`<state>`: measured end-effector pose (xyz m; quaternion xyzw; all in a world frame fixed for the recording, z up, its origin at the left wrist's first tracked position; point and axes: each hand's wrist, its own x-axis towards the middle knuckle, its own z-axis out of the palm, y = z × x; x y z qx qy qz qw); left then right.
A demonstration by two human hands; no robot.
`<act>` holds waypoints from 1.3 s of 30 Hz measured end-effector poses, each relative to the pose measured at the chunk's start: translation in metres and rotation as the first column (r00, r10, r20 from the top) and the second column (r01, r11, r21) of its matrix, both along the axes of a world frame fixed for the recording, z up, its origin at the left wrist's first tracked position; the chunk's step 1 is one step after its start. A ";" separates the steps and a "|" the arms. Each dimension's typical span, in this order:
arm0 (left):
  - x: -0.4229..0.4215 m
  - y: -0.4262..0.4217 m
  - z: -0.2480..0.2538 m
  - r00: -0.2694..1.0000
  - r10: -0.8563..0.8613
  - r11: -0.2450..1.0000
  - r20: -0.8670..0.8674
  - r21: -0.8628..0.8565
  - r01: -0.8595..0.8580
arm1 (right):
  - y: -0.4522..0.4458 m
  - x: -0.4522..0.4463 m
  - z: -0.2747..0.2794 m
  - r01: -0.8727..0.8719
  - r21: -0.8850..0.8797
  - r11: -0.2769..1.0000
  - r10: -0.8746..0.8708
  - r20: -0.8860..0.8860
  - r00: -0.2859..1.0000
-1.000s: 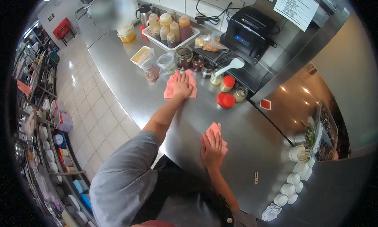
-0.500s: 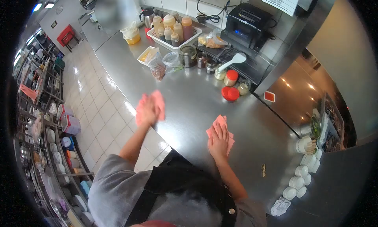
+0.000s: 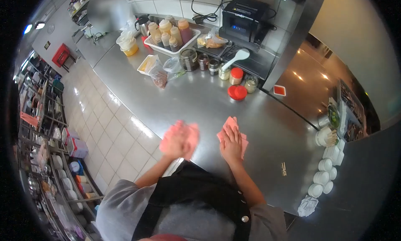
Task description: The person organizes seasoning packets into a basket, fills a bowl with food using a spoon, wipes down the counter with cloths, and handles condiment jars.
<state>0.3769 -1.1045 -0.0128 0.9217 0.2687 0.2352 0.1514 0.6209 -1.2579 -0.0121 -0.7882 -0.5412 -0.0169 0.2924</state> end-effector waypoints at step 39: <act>0.029 0.193 -0.005 0.984 0.103 0.992 -0.144 0.087 -0.091 | 0.367 0.249 0.076 0.753 -0.165 0.637 -0.771 -0.137 0.622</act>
